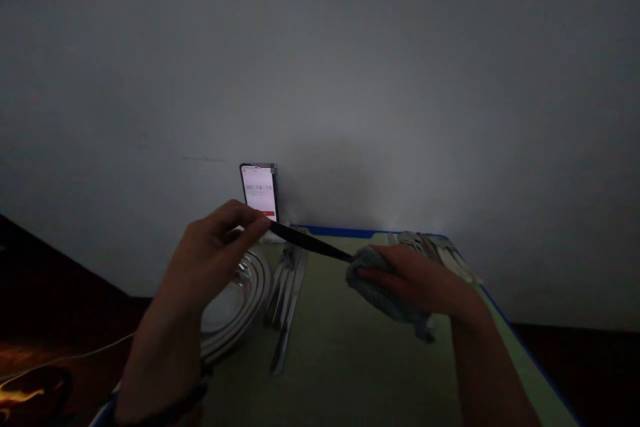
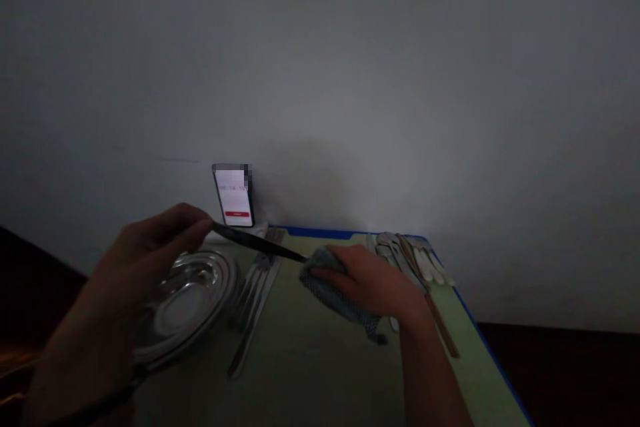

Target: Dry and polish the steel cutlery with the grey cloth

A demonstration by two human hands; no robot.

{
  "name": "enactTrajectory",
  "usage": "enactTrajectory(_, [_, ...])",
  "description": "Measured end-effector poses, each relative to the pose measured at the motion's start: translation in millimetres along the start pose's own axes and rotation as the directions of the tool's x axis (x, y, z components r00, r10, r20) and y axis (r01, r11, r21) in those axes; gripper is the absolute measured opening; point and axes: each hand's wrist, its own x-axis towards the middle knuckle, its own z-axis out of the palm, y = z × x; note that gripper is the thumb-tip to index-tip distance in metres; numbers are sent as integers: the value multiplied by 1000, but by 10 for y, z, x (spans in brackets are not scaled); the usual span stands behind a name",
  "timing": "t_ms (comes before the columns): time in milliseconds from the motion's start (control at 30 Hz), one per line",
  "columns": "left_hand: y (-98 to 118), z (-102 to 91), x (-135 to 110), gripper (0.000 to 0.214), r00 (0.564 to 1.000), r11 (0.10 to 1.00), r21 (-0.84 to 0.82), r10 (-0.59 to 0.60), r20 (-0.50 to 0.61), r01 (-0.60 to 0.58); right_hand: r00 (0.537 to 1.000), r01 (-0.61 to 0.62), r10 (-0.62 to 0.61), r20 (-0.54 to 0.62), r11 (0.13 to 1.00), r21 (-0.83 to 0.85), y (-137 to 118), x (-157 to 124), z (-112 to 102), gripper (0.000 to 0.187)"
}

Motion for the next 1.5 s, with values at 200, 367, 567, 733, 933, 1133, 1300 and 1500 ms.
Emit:
enactTrajectory(200, [-31,90,13,23,985,936,-329,-75,156,124,995,3,-5,-95,1000,-16,-33,16,-30,32])
enactTrajectory(367, [43,294,45,12,990,840,-535,-133,-45,88,985,28,-33,-167,999,-35,-59,109,84,33])
enactTrajectory(567, [-120,220,155,12,867,759,-648,-279,-414,-65,996,18,-21,-88,999,-34,98,192,143,30])
enactTrajectory(733, [-193,45,188,10,737,735,-643,-309,-600,-216,995,-46,56,83,991,-123,203,351,375,34])
enactTrajectory(933, [-102,68,146,14,768,783,-605,-297,-568,-144,987,-115,106,120,991,71,217,311,370,75])
enactTrajectory(1133, [130,404,88,13,910,828,-561,-210,-357,-28,978,164,-102,-183,917,365,-78,161,288,46])
enactTrajectory(1300, [164,815,41,23,993,910,-414,-60,-105,11,969,131,-47,-243,931,342,93,45,363,19])
enactTrajectory(1500, [129,1121,-91,30,861,948,161,167,481,-274,860,-235,386,-334,880,412,939,-317,223,33])
